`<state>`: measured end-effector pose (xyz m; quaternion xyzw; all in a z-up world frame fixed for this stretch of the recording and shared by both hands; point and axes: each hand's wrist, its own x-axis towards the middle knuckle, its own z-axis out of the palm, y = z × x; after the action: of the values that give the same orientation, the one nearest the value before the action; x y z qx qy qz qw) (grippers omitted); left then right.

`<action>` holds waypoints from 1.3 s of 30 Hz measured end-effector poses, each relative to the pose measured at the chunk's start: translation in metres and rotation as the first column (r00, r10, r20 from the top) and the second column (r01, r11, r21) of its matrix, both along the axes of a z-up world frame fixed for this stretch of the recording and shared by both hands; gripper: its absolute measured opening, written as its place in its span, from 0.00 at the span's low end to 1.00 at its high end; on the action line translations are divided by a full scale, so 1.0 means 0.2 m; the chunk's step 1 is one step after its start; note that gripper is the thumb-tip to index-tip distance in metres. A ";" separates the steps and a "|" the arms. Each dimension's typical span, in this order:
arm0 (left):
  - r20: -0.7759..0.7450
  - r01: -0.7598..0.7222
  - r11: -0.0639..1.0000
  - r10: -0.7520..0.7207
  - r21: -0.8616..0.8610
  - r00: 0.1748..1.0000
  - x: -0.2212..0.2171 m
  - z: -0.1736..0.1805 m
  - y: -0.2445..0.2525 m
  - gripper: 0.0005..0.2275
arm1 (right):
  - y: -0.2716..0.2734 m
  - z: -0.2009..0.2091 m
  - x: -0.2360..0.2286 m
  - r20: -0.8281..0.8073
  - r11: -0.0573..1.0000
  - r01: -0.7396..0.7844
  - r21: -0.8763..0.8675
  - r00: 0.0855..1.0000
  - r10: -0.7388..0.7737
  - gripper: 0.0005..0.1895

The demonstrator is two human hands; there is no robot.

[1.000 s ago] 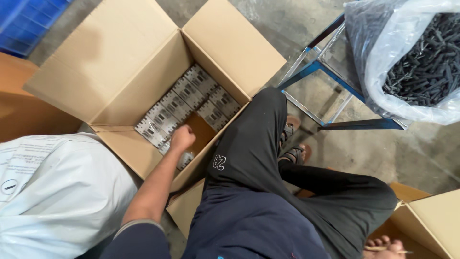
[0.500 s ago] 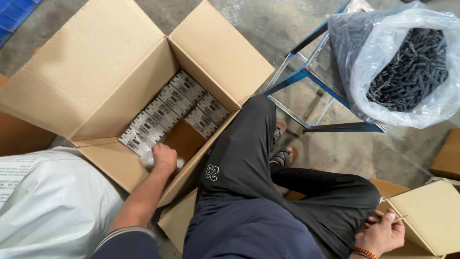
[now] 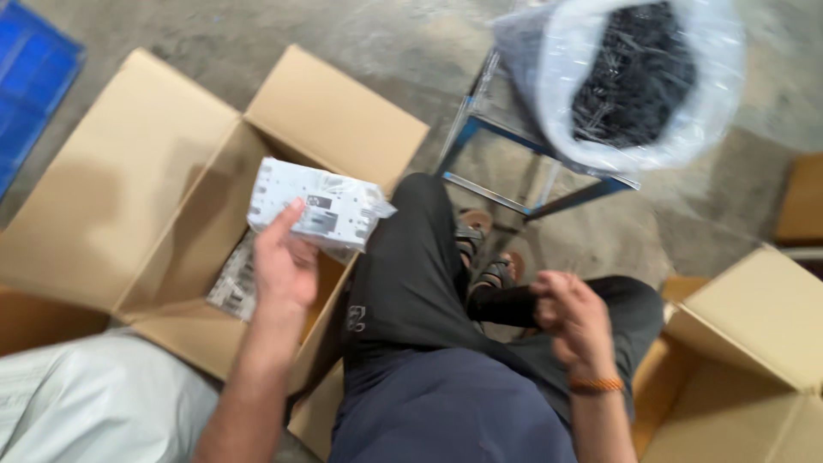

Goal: The person sits on the floor between two open cardboard boxes and repeatedly picks up white plastic electrical components. Using a small wooden stick, they insert black plastic fasteners into the components, then place the assembled units into the right-hand box. The process is repeated continuously.

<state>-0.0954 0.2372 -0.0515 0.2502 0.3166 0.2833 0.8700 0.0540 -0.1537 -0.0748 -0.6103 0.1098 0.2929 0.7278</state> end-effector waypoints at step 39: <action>0.133 0.475 0.859 -0.456 -0.193 0.880 0.31 0.03 -0.79 0.20 | -0.09 0.39 -0.08 0.407 0.906 -0.374 0.196 0.872 0.272 0.10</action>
<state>-0.0341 0.0799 -0.0447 0.2097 0.2398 0.0380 0.9472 0.0376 -0.1720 0.0042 -0.5598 -0.1747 0.3031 0.7511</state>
